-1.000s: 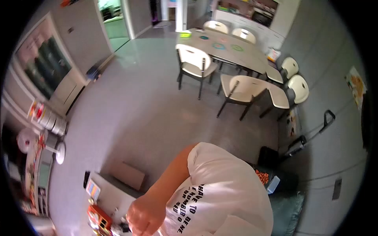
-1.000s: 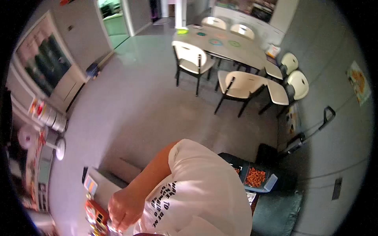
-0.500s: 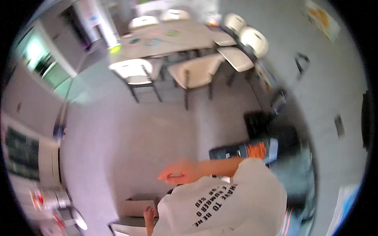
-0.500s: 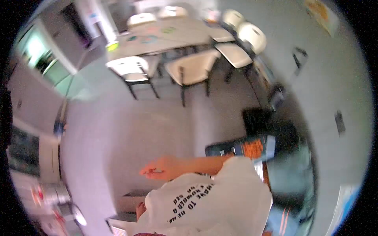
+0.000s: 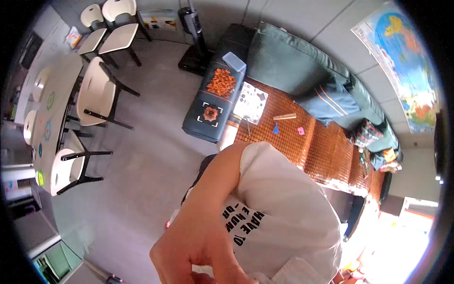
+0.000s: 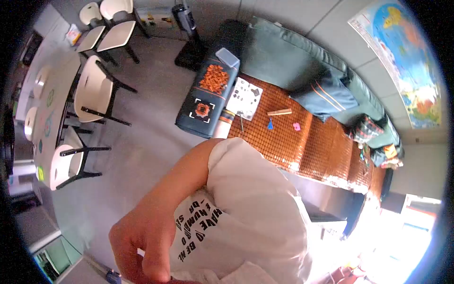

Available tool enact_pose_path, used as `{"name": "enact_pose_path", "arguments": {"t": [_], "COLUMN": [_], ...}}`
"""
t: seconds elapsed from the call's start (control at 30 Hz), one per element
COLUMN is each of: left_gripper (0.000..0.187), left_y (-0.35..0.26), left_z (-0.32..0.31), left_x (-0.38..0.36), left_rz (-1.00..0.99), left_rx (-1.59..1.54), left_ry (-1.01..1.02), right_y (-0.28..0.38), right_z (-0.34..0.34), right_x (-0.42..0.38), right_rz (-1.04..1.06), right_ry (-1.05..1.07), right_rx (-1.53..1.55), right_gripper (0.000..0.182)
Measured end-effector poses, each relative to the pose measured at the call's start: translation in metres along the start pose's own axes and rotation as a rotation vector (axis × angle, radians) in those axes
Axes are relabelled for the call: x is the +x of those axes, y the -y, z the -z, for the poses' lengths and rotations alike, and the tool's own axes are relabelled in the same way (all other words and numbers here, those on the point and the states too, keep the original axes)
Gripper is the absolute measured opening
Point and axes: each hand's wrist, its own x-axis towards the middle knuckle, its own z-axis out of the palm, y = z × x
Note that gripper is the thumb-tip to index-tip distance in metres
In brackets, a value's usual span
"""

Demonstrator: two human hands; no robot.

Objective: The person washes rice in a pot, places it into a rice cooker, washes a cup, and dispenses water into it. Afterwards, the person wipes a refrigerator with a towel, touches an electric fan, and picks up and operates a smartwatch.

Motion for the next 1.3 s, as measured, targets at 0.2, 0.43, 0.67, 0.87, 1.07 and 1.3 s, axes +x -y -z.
{"name": "enact_pose_path", "arguments": {"t": [0.2,0.43,0.67,0.87,1.07,1.3], "left_gripper": [0.028,0.029,0.03,0.032,0.034,0.027], "left_y": [0.082,0.162,0.138,0.17,0.254,0.314], "left_z": [0.01,0.039,0.057,0.045,-0.002,-0.09], "left_x": [-0.038,-0.101,-0.037,-0.094,-0.165,-0.253], "left_rz": [0.115,0.307,0.084,0.039,-0.098,0.473], "left_rx": [0.176,0.402,0.081,0.097,0.294,0.153], "left_ry": [0.143,0.257,0.057,-0.264,-0.543,-0.819], "right_y": [-0.022,-0.017,-0.046,-0.096,-0.162,-0.331], "right_z": [-0.022,-0.022,0.019,0.039,0.089,0.148], "right_x": [0.003,0.011,0.051,0.021,-0.049,-0.133], "right_rz": [-0.034,-0.103,-0.478,-0.603,-1.095,-1.421], "right_ry": [0.106,0.072,0.49,-0.015,-0.132,0.481], "right_rx": [0.142,0.067,0.132,-0.281,-0.729,-0.828], "right_gripper": [0.033,0.035,0.037,0.009,0.015,0.02]}}
